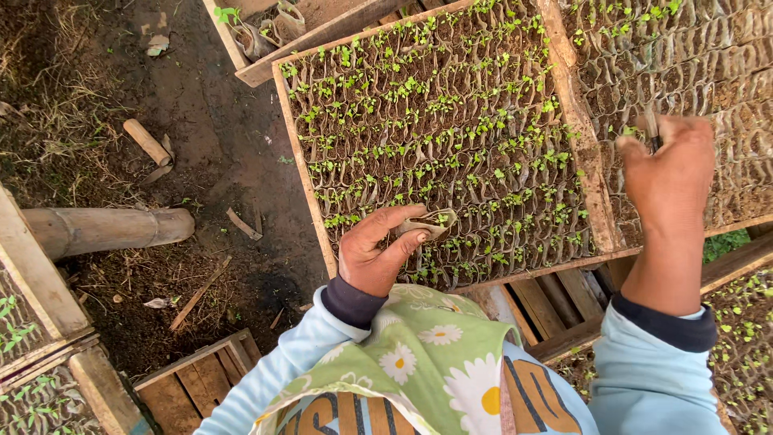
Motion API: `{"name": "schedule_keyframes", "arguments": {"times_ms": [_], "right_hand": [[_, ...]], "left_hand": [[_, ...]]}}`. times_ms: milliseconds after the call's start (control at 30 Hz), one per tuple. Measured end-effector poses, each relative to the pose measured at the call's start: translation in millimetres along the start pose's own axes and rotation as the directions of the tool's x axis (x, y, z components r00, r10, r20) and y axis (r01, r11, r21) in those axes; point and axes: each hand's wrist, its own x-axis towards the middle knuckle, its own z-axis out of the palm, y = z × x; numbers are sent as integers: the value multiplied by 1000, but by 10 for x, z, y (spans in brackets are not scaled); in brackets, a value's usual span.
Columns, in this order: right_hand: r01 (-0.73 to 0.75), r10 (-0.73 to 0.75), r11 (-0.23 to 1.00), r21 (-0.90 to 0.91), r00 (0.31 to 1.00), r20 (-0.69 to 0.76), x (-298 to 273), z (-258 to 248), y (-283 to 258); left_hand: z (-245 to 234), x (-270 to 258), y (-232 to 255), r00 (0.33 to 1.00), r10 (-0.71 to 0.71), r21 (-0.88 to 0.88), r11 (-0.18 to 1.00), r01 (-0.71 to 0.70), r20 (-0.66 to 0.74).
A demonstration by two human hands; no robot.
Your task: The person handles small seedlings in a nursery setting, picking them from a wooden tray and placing them into small biodegradable bags. The person works with multiple trays of seedlings, carefully separating and bagging individual plants by hand.
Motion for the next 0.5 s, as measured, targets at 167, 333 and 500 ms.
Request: {"name": "schedule_keyframes", "arguments": {"times_ms": [167, 333, 500], "right_hand": [[-53, 51, 997, 61, 998, 34, -262, -60, -632], [299, -462, 796, 527, 862, 209, -796, 162, -1318], [376, -542, 761, 528, 816, 200, -948, 200, -1732]], "left_hand": [[-25, -112, 17, 994, 97, 268, 958, -107, 47], [-50, -155, 148, 995, 95, 140, 985, -98, 26], [-168, -245, 200, 954, 287, 102, 955, -278, -88]]}}
